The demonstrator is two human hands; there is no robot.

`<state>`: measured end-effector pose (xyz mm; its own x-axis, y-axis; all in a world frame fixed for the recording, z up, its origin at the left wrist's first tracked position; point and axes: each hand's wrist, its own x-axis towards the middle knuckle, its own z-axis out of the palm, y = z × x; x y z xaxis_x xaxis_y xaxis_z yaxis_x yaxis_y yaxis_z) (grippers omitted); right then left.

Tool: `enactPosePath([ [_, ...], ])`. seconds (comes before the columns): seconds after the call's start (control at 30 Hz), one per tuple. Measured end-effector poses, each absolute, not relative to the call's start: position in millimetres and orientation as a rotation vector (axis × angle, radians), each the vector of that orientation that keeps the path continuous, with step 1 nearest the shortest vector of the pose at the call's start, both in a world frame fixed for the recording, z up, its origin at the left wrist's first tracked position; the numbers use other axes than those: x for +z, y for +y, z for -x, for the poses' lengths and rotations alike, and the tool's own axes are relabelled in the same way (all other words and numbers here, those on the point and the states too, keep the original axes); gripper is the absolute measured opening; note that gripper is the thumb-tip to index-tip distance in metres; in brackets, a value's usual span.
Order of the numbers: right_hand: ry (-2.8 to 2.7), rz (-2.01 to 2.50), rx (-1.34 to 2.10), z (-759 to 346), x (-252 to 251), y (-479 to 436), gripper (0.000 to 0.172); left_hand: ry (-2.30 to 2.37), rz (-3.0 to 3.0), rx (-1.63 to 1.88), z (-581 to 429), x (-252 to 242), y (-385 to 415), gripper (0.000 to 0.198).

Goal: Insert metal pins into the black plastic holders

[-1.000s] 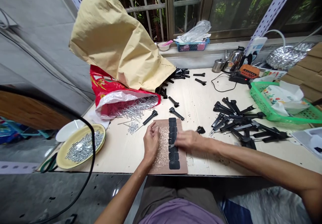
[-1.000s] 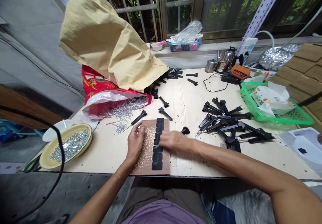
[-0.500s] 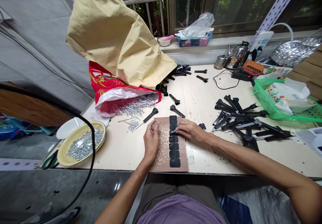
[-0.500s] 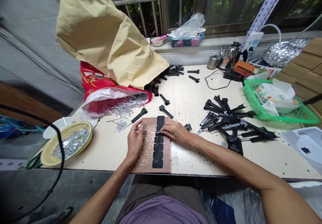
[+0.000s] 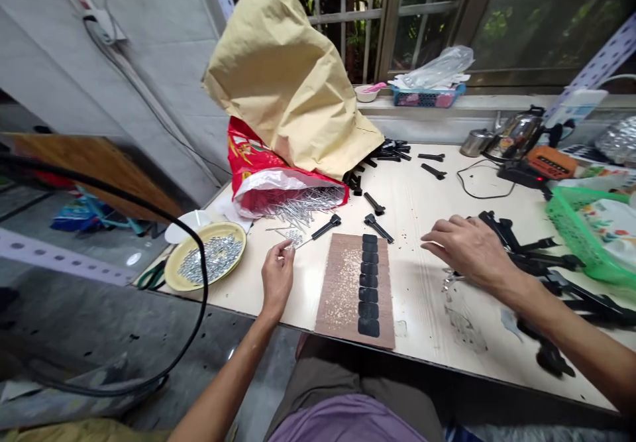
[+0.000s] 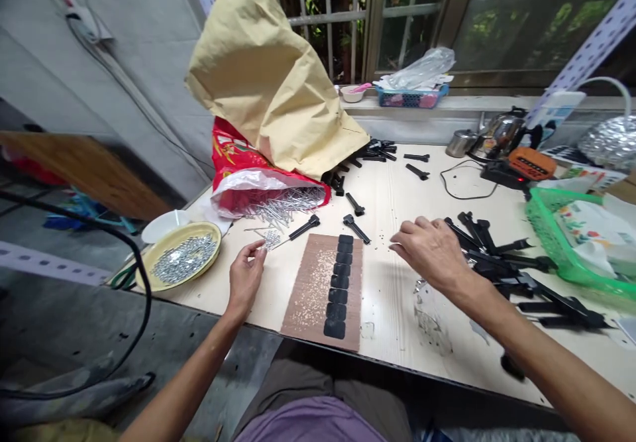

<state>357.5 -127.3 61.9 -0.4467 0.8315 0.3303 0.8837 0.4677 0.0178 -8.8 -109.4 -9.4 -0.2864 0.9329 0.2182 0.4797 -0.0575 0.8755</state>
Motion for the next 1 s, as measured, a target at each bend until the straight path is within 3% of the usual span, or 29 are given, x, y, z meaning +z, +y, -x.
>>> enactPosePath([
  [0.2, -2.566, 1.048, -0.081, -213.6, 21.7, -71.8, 0.027, 1.931, -1.682, 1.228, 42.3, -22.8, -108.0, 0.023],
  [0.33, -2.606, 0.872, 0.013, -151.6, -15.3, -28.4, 0.014, 1.941, -1.892, 1.071, 54.9, -25.8, -106.9, 0.020],
  [0.77, -2.721, 0.791, -0.098, -144.0, -25.4, -5.3, 0.017, 2.085, -2.100, 0.483, 46.0, -26.0, -86.8, 0.021],
  [0.9, -2.447, 0.855, -0.010, -154.2, 0.7, -24.0, 0.023, 1.969, -1.879, 0.741, 50.8, -22.4, -87.2, 0.015],
  [1.0, -2.306, 0.955, 0.088, -158.9, 20.2, -52.1, 0.026, 1.655, -1.307, 1.077, 51.1, -14.5, -88.0, 0.013],
])
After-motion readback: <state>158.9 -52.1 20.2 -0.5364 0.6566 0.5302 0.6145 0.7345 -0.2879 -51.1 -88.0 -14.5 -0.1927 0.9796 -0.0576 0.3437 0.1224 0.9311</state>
